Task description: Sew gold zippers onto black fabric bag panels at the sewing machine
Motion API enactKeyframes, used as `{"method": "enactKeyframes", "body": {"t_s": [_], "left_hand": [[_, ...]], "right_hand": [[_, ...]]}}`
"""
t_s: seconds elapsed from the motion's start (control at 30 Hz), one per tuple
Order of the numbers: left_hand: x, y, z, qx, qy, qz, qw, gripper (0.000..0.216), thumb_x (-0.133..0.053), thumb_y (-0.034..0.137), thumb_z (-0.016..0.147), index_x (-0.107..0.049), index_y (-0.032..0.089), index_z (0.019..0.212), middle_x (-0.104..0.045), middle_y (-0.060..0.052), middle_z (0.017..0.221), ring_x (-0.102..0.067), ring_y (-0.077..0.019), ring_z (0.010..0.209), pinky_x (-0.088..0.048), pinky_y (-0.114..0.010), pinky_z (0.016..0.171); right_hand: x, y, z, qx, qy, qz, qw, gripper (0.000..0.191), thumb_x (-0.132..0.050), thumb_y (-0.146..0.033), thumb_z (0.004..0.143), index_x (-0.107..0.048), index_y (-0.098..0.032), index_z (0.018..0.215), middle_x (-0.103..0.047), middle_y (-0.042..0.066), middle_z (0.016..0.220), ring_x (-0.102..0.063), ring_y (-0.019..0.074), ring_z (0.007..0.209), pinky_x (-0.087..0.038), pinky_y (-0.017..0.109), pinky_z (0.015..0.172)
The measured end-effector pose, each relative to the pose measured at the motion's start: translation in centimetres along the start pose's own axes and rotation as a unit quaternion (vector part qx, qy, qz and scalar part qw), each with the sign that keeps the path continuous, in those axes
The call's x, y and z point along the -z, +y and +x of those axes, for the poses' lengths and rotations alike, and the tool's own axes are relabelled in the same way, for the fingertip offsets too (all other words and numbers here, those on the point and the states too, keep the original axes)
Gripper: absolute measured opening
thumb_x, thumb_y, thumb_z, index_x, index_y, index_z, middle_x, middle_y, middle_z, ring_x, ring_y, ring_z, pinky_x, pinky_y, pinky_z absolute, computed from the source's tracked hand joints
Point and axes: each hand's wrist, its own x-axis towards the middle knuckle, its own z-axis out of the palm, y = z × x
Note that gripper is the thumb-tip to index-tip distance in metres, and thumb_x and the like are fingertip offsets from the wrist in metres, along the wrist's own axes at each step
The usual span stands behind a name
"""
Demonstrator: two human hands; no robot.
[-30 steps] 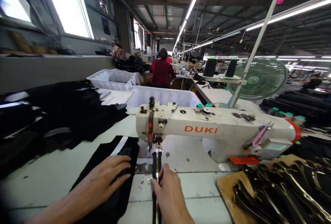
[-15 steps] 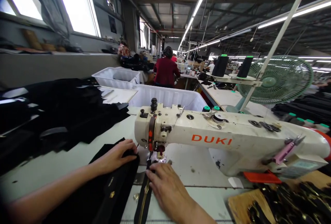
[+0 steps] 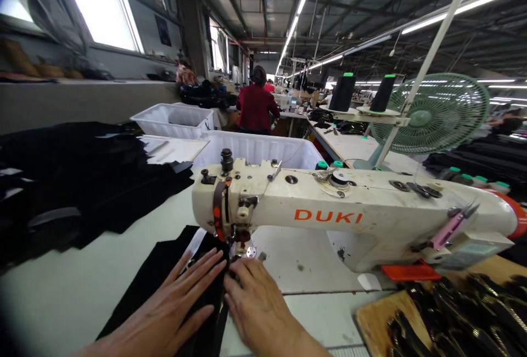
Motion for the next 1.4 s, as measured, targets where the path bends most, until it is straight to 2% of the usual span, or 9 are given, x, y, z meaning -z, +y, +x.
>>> {"method": "enactKeyframes", "body": {"t_s": [0.13, 0.27, 0.37, 0.67, 1.0, 1.1, 1.2, 1.3, 1.4], "left_hand": [[0.4, 0.7, 0.2, -0.008, 0.004, 0.058, 0.998, 0.070, -0.048, 0.042, 0.097, -0.016, 0.017, 0.153, -0.034, -0.008, 0.152, -0.033, -0.0268, 0.140, -0.033, -0.052, 0.110], [0.7, 0.7, 0.4, -0.002, -0.005, 0.054, 0.999, 0.071, -0.047, 0.042, 0.097, -0.013, 0.017, 0.154, -0.033, -0.008, 0.152, -0.035, -0.0247, 0.139, -0.036, -0.048, 0.110], [1.0, 0.5, 0.5, 0.003, -0.032, 0.024, 0.999, 0.070, -0.046, 0.042, 0.096, -0.013, 0.018, 0.154, -0.031, -0.007, 0.153, -0.035, -0.0244, 0.139, -0.037, -0.050, 0.109], [2.8, 0.2, 1.4, 0.040, -0.139, -0.079, 0.986, 0.068, -0.052, 0.042, 0.091, -0.030, 0.018, 0.150, -0.027, -0.009, 0.154, -0.033, -0.0295, 0.139, -0.034, -0.057, 0.109], [3.2, 0.3, 2.0, 0.087, -0.177, -0.132, 0.971, 0.071, -0.054, 0.038, 0.086, -0.031, 0.016, 0.150, -0.029, -0.010, 0.154, -0.030, -0.0307, 0.141, -0.025, -0.060, 0.112], [3.4, 0.0, 2.3, 0.101, -0.190, -0.149, 0.965, 0.075, -0.056, 0.042, 0.084, -0.030, 0.019, 0.150, -0.030, -0.009, 0.154, -0.029, -0.0317, 0.141, -0.020, -0.062, 0.113], [3.8, -0.1, 2.5, 0.106, -0.194, -0.158, 0.962, 0.076, -0.057, 0.044, 0.084, -0.028, 0.022, 0.151, -0.029, -0.008, 0.155, -0.027, -0.0315, 0.142, -0.016, -0.062, 0.113], [3.7, -0.2, 2.6, 0.107, -0.199, -0.156, 0.961, 0.075, -0.057, 0.043, 0.084, -0.031, 0.019, 0.150, -0.030, -0.012, 0.155, -0.027, -0.0333, 0.142, -0.017, -0.063, 0.113], [2.8, -0.8, 2.5, 0.094, -0.175, -0.154, 0.968, 0.078, -0.062, 0.040, 0.080, -0.032, 0.022, 0.150, -0.032, -0.012, 0.154, -0.027, -0.0348, 0.141, -0.016, -0.063, 0.113]], "right_hand": [[-0.4, 0.1, -0.2, 0.000, 0.005, -0.013, 1.000, 0.030, -0.046, -0.019, 0.096, -0.054, -0.020, 0.124, -0.055, 0.006, 0.128, -0.046, 0.0237, 0.122, -0.041, 0.037, 0.107], [-0.6, 0.3, -0.2, 0.006, 0.003, -0.022, 1.000, 0.030, -0.045, -0.020, 0.097, -0.054, -0.019, 0.126, -0.054, 0.006, 0.130, -0.044, 0.0241, 0.124, -0.040, 0.036, 0.108], [-0.6, 0.3, -0.1, 0.007, -0.003, -0.024, 1.000, 0.030, -0.045, -0.020, 0.097, -0.054, -0.019, 0.126, -0.054, 0.005, 0.131, -0.044, 0.0235, 0.125, -0.038, 0.035, 0.110], [-0.5, 0.4, 0.0, 0.015, 0.000, -0.032, 0.999, 0.032, -0.045, -0.018, 0.095, -0.054, -0.019, 0.126, -0.055, 0.006, 0.129, -0.045, 0.0228, 0.124, -0.040, 0.035, 0.109], [-0.2, 0.3, 0.1, 0.037, 0.030, -0.025, 0.999, 0.030, -0.046, -0.016, 0.094, -0.058, -0.018, 0.122, -0.060, 0.007, 0.124, -0.050, 0.0226, 0.121, -0.043, 0.034, 0.106], [-0.2, 0.7, 0.4, 0.007, 0.041, -0.007, 0.999, 0.038, -0.043, -0.013, 0.094, -0.055, -0.018, 0.129, -0.060, 0.007, 0.125, -0.053, 0.0213, 0.117, -0.046, 0.034, 0.103], [-0.5, 1.2, 0.7, -0.025, 0.044, -0.045, 0.998, 0.043, -0.044, -0.016, 0.095, -0.049, -0.020, 0.137, -0.055, 0.006, 0.134, -0.052, 0.0243, 0.119, -0.046, 0.040, 0.103], [-0.9, 1.5, 0.8, -0.015, 0.031, -0.088, 0.995, 0.043, -0.047, -0.021, 0.096, -0.048, -0.023, 0.139, -0.054, 0.003, 0.137, -0.051, 0.0263, 0.120, -0.045, 0.045, 0.104], [-1.0, 1.7, 0.9, -0.014, 0.035, -0.124, 0.992, 0.042, -0.049, -0.024, 0.096, -0.048, -0.023, 0.138, -0.054, 0.003, 0.137, -0.051, 0.0261, 0.120, -0.043, 0.046, 0.104]]}}
